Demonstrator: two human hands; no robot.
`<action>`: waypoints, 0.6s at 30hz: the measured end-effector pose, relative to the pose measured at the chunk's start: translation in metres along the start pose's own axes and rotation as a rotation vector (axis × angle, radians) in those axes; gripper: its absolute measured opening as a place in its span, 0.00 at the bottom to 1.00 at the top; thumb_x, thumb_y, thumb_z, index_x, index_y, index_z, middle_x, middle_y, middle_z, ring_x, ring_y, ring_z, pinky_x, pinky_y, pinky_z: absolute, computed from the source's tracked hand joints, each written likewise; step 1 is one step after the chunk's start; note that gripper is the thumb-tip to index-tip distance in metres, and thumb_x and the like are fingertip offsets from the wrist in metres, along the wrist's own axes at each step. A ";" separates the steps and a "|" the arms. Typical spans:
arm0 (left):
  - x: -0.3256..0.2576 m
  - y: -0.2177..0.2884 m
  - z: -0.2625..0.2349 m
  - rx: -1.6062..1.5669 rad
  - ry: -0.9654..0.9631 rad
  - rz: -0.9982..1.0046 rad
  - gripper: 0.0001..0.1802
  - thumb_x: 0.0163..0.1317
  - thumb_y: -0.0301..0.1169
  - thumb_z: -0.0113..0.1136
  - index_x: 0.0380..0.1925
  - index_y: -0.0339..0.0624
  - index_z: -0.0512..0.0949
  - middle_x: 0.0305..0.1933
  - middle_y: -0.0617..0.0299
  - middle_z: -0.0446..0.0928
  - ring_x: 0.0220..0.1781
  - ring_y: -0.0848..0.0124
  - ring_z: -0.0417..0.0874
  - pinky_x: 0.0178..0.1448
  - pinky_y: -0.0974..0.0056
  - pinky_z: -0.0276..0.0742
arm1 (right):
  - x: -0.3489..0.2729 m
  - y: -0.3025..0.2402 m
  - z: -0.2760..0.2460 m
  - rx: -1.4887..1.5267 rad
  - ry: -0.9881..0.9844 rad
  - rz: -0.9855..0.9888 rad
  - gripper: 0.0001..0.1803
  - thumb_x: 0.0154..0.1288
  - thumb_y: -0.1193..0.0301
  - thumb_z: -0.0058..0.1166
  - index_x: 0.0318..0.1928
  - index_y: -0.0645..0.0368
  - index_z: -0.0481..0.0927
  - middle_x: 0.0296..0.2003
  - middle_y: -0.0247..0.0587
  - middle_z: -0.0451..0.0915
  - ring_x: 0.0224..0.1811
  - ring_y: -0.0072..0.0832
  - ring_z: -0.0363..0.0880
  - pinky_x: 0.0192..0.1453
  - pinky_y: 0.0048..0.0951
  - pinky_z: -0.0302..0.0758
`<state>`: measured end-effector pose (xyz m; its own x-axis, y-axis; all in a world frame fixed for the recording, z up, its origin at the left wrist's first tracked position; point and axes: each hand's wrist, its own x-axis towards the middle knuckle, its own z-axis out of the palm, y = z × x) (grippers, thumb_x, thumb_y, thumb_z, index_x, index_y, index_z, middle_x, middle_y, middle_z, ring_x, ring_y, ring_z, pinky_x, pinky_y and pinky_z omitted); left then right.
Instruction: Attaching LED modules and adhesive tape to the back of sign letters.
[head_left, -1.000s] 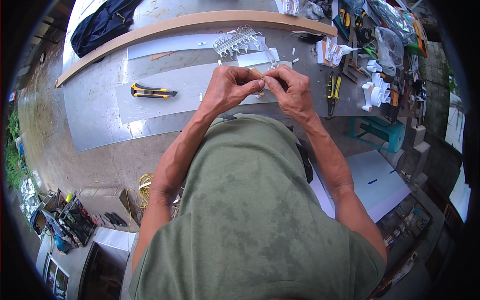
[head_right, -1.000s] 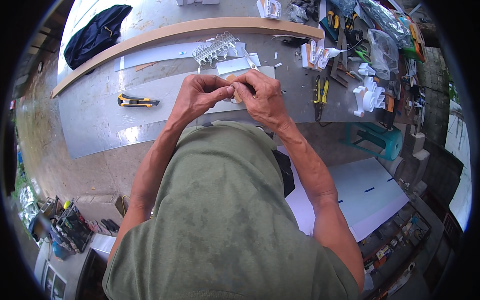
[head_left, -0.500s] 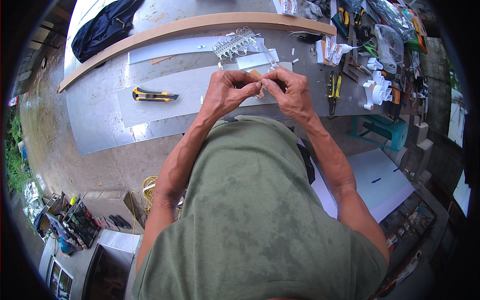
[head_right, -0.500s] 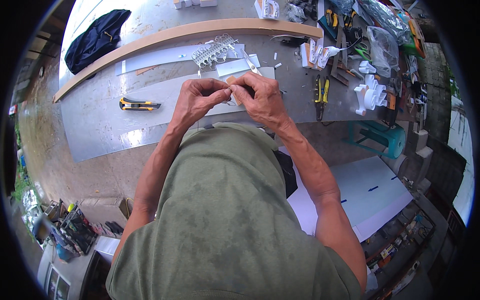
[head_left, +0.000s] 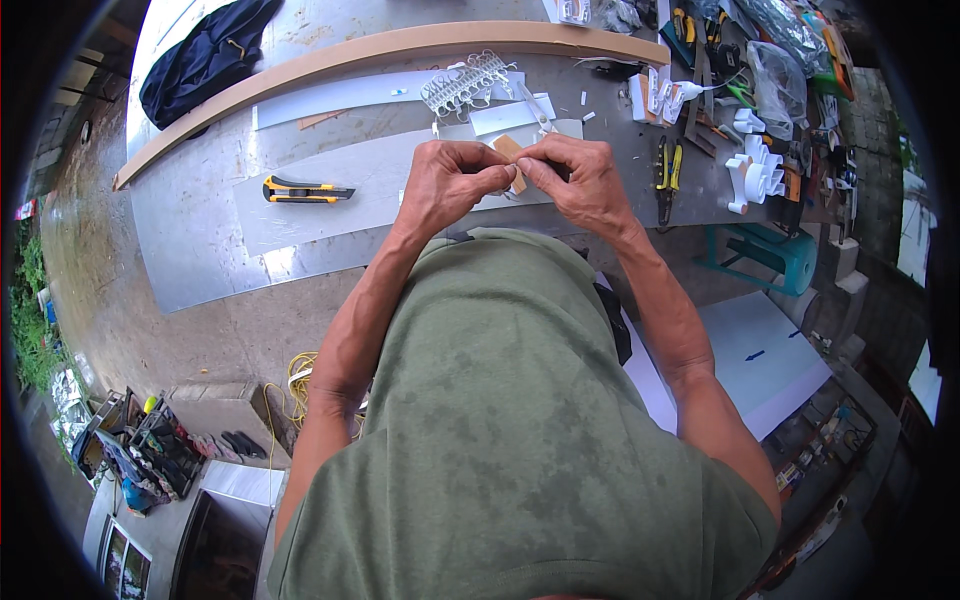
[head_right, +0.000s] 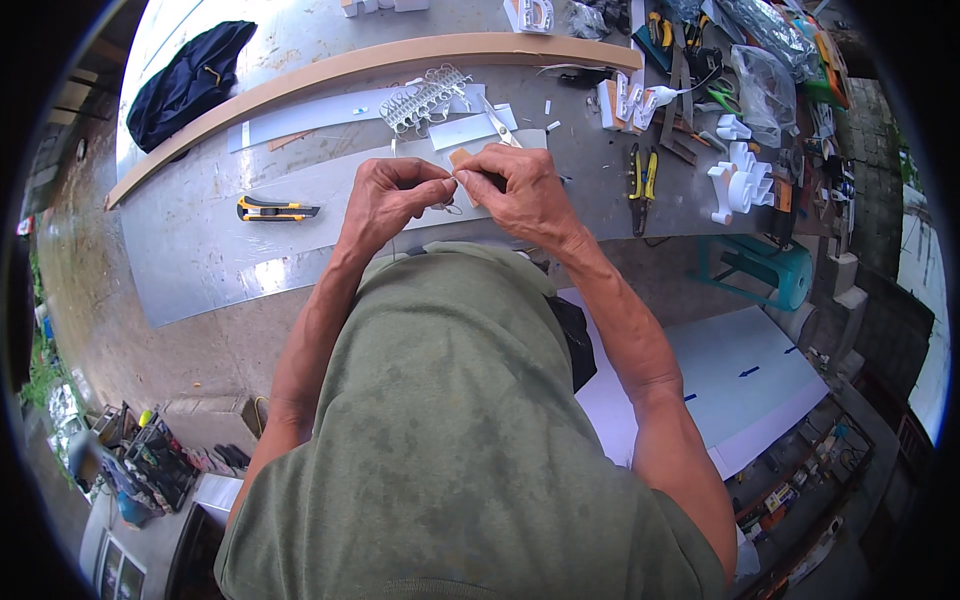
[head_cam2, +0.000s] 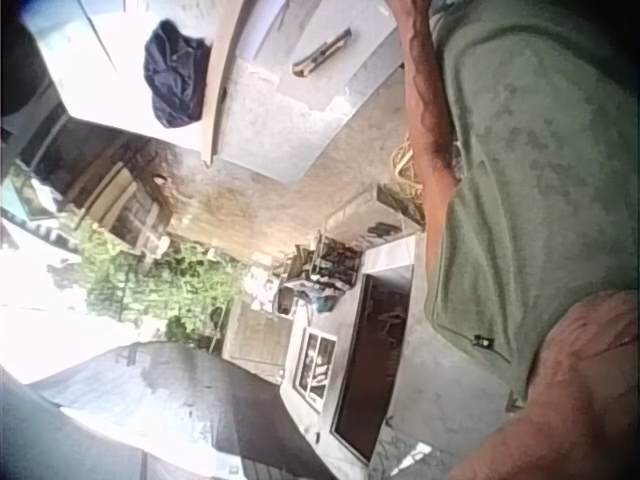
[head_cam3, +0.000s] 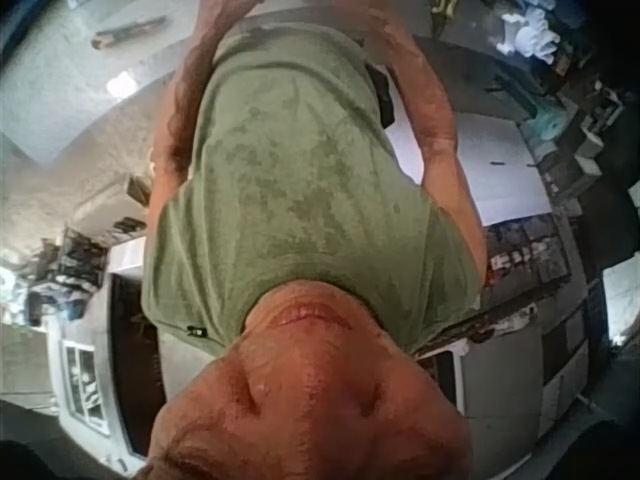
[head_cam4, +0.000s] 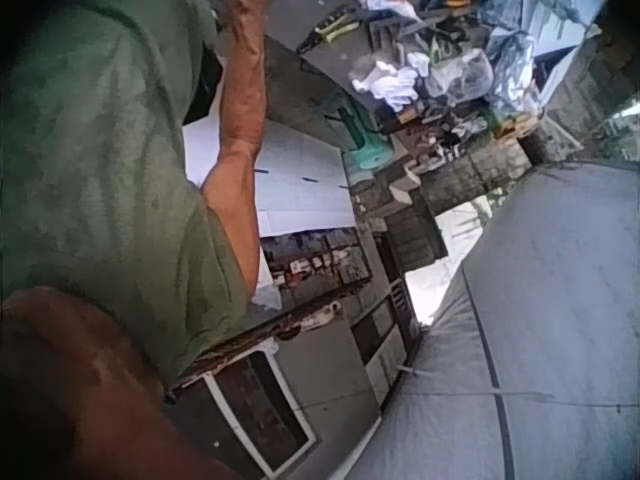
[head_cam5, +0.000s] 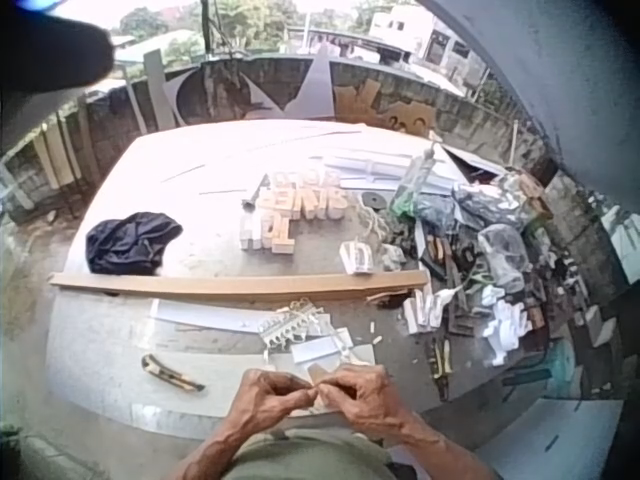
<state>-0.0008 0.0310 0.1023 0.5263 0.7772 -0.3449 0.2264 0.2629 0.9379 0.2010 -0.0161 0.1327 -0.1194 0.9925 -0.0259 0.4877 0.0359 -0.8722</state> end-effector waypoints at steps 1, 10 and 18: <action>0.000 0.000 0.000 -0.007 -0.001 0.002 0.13 0.61 0.34 0.70 0.39 0.36 0.89 0.29 0.61 0.87 0.28 0.80 0.80 0.30 0.72 0.72 | 0.000 0.000 0.000 0.002 -0.004 0.017 0.07 0.67 0.73 0.61 0.37 0.66 0.87 0.25 0.39 0.83 0.25 0.22 0.80 0.30 0.29 0.74; 0.000 0.001 -0.002 0.009 -0.039 -0.045 0.13 0.61 0.36 0.69 0.38 0.37 0.89 0.29 0.61 0.87 0.28 0.80 0.80 0.30 0.72 0.72 | -0.002 0.004 0.002 0.015 -0.019 0.044 0.09 0.68 0.72 0.63 0.40 0.68 0.86 0.27 0.36 0.83 0.25 0.17 0.73 0.28 0.25 0.70; -0.001 0.002 -0.002 0.003 -0.055 -0.057 0.13 0.60 0.35 0.70 0.37 0.35 0.89 0.29 0.61 0.87 0.28 0.80 0.82 0.31 0.72 0.74 | -0.004 0.007 0.004 -0.018 -0.014 0.017 0.09 0.68 0.72 0.62 0.38 0.68 0.85 0.25 0.37 0.82 0.24 0.18 0.72 0.28 0.27 0.69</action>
<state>-0.0021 0.0323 0.1048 0.5566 0.7288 -0.3990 0.2595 0.3037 0.9168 0.2014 -0.0207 0.1248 -0.1226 0.9913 -0.0473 0.5051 0.0213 -0.8628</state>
